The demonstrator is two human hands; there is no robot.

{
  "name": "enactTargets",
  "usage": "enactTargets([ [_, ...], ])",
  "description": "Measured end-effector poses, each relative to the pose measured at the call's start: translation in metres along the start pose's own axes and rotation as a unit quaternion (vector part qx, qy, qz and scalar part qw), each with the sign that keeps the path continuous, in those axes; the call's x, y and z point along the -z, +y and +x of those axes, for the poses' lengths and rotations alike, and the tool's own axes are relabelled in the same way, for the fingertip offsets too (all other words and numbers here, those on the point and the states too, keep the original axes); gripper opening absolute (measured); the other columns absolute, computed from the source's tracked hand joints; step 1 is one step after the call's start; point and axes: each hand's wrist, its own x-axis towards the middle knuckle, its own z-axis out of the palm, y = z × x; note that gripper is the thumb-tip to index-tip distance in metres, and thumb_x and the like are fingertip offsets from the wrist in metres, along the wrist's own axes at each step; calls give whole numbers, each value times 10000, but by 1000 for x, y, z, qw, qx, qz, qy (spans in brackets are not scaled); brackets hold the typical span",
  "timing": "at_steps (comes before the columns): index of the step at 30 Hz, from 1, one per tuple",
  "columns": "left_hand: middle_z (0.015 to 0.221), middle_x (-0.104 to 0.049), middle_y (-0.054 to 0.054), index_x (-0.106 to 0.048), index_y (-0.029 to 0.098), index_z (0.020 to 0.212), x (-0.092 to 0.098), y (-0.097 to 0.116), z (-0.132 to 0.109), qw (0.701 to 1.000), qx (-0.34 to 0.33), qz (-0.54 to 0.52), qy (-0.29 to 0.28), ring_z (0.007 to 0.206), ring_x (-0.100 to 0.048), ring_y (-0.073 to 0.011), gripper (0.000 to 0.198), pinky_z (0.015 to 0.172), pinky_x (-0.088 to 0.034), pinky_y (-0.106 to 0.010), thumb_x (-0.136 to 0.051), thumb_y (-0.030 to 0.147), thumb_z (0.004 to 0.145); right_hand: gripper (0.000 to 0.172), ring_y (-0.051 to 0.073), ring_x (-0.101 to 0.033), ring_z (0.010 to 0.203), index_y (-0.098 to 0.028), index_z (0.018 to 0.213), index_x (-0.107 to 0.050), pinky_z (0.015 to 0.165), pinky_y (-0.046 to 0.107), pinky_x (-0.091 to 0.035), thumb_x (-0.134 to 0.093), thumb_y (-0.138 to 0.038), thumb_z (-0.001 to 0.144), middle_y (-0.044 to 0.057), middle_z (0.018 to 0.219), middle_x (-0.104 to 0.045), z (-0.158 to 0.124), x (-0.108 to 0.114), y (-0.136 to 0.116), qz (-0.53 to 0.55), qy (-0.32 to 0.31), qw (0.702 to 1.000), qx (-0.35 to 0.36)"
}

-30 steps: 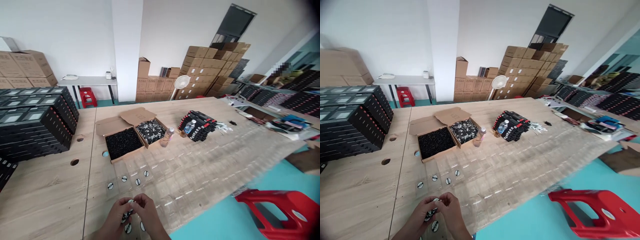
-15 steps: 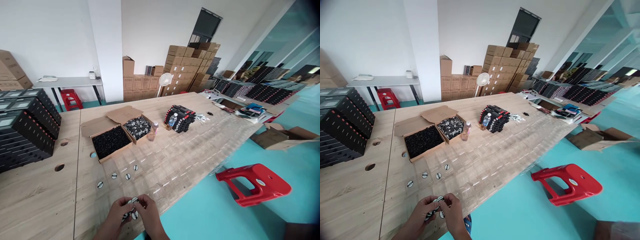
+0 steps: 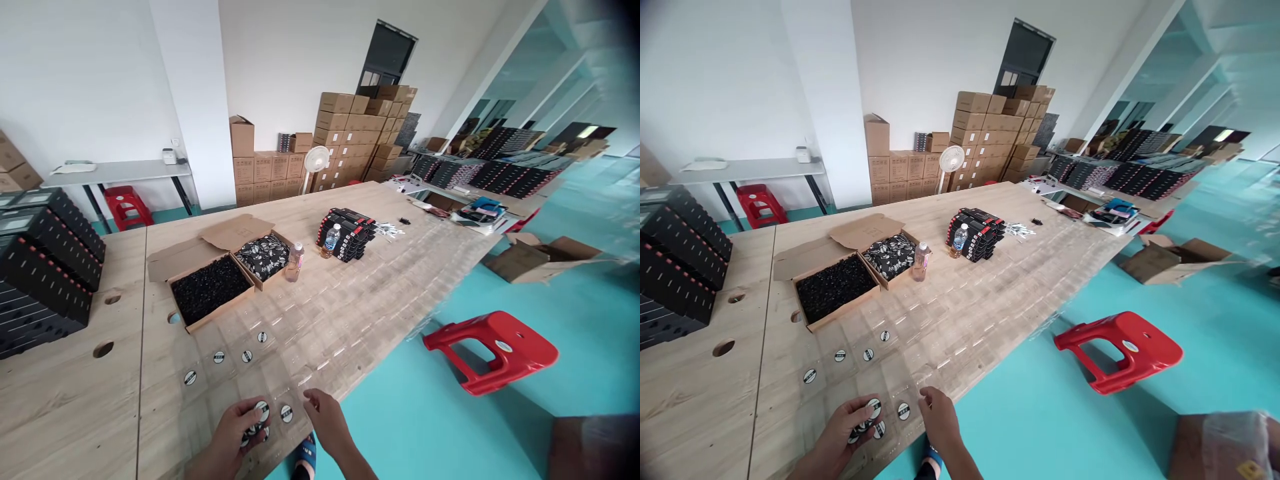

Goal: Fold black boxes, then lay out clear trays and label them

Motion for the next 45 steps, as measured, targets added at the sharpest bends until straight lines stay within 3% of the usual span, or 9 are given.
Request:
enactTargets([
  [6, 654, -696, 0, -666, 162, 944, -22, -5, 5, 998, -5, 64, 1, 590, -620, -118, 462, 466, -417, -169, -845, 293, 539, 279, 139, -550, 545, -167, 753, -670, 527, 246, -416, -577, -430, 741, 11, 639, -639, -14, -19, -19, 74, -92, 993, 4],
  [10, 631, -690, -20, -677, 145, 856, -33, -7, 5, 997, 4, 69, -32, 625, -629, -133, 400, 518, -449, -187, -851, 314, 538, 236, 125, -521, 528, -179, 665, -603, 502, 229, -379, -632, -412, 690, -12, 564, -604, -20, -27, -21, 123, -82, 989, 0],
  [16, 832, -744, -68, -673, 156, 915, -34, -10, 5, 998, 40, 9, -46, 758, -682, -166, 292, 635, -539, -248, -760, 204, 641, 319, 112, -439, 458, -210, 621, -522, 469, 238, -322, -539, -511, 724, -46, 497, -502, -3, 3, 4, 116, -13, 993, -33],
  [23, 835, -755, -70, -655, 160, 1016, -34, -12, 11, 998, 49, 21, -21, 806, -706, -179, 377, 664, -546, -233, -763, 178, 655, 221, 142, -488, 535, -203, 532, -565, 536, 256, -349, -565, -333, 711, -9, 528, -554, 16, 37, 20, 43, 33, 998, -31],
  [27, 804, -733, -32, -631, 191, 1071, -38, -11, 13, 998, 34, 46, 1, 724, -691, -160, 511, 561, -500, -207, -817, 219, 596, 235, 141, -509, 543, -189, 709, -656, 534, 254, -387, -545, -391, 756, -5, 606, -595, 9, 25, 5, 62, -19, 998, -17],
  [30, 744, -713, -7, -652, 184, 1003, -44, -13, 15, 997, 17, 74, 2, 659, -655, -133, 476, 512, -450, -185, -836, 272, 572, 237, 133, -518, 525, -178, 744, -664, 524, 248, -405, -583, -400, 735, -10, 609, -606, -3, 5, -8, 89, -77, 993, -8],
  [34, 685, -704, -10, -684, 163, 862, -52, -15, 18, 995, 13, 85, -40, 677, -647, -138, 364, 570, -467, -200, -839, 296, 561, 163, 133, -531, 558, -185, 640, -604, 537, 238, -394, -616, -332, 707, -21, 583, -586, -8, -8, -11, 102, -52, 993, 31],
  [39, 776, -736, -42, -697, 153, 850, -61, -16, 22, 995, 41, 41, -77, 753, -669, -153, 312, 710, -516, -237, -808, 227, 568, 223, 138, -482, 514, -204, 612, -546, 511, 251, -364, -540, -370, 760, -32, 525, -523, 12, 23, 11, 76, 35, 996, 10],
  [45, 814, -753, -63, -674, 158, 948, -79, -27, 30, 997, 50, 31, -51, 778, -688, -163, 385, 716, -529, -237, -802, 190, 587, 165, 183, -555, 589, -207, 587, -592, 558, 273, -365, -551, -311, 708, 14, 577, -598, 46, 82, 37, 24, 83, 996, -28],
])
